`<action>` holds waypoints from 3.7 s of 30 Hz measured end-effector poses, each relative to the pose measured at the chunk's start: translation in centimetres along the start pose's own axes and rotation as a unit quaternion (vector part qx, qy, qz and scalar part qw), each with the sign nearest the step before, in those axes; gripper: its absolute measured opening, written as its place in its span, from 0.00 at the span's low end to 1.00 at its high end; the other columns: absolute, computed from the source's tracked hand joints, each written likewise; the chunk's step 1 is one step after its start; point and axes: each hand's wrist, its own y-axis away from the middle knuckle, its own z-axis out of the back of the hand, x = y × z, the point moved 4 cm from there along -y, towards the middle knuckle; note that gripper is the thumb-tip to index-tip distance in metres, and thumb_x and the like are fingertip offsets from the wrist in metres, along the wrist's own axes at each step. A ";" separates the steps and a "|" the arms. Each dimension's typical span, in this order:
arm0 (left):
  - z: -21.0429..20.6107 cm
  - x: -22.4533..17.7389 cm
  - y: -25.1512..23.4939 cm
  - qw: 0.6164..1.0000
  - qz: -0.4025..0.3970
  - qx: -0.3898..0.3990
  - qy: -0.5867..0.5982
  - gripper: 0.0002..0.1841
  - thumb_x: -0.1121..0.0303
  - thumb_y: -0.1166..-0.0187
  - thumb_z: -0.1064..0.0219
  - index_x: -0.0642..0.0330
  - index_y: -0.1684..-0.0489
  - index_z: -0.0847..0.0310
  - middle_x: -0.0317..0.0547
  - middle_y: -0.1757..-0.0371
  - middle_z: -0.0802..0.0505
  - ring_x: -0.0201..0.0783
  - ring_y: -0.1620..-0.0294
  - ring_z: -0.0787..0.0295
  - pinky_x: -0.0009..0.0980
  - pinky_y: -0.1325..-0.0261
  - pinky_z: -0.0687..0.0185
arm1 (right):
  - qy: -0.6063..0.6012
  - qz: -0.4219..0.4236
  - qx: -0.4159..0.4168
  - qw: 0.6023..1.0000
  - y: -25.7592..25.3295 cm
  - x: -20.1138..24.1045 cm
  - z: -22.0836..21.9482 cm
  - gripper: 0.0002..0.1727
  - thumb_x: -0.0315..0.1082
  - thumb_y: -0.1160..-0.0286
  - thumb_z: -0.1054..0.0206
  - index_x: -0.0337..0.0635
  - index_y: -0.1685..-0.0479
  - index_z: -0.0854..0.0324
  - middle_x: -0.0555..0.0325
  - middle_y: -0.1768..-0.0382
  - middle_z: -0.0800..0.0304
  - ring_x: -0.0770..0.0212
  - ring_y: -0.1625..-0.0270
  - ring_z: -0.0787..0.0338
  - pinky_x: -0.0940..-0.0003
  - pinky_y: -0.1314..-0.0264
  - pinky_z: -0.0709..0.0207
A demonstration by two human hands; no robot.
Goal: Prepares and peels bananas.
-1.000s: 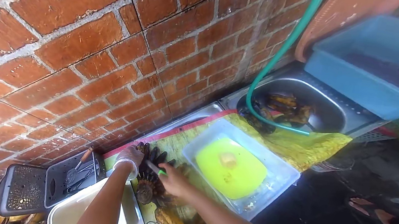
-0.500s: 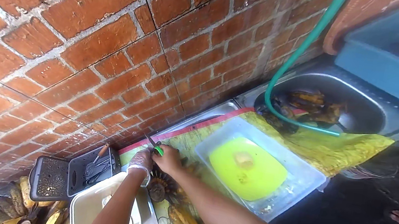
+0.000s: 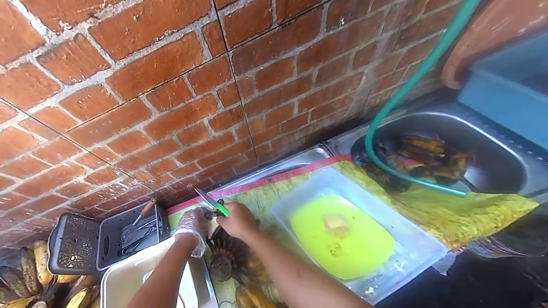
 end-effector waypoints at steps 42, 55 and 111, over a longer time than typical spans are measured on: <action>-0.8 -2.1 2.6 0.987 -0.157 -0.044 0.006 0.25 0.45 0.25 0.34 0.33 0.28 0.19 0.34 0.28 0.14 0.38 0.24 0.21 0.45 0.20 0.26 | -0.427 -0.154 0.005 0.891 -0.6 -4.7 -2.4 0.24 0.57 0.12 0.41 0.42 0.51 0.21 0.60 0.79 0.31 0.68 0.85 0.34 0.73 0.82 0.36; -0.6 -2.8 0.6 0.982 -0.096 0.099 -0.131 0.31 0.42 0.31 0.30 0.42 0.27 0.19 0.46 0.28 0.14 0.49 0.27 0.18 0.58 0.27 0.22 | -0.479 -0.197 0.026 0.855 0.2 -5.7 -5.2 0.28 0.61 0.08 0.50 0.50 0.28 0.27 0.56 0.68 0.28 0.65 0.80 0.33 0.70 0.78 0.34; -3.4 -1.9 1.2 0.994 0.012 0.060 -0.091 0.36 0.35 0.19 0.47 0.53 0.22 0.28 0.53 0.39 0.07 0.54 0.38 0.08 0.59 0.37 0.15 | -0.407 -0.188 0.054 0.892 4.9 -8.1 -2.9 0.28 0.59 0.10 0.46 0.50 0.25 0.24 0.58 0.47 0.04 0.71 0.84 0.27 0.75 0.81 0.36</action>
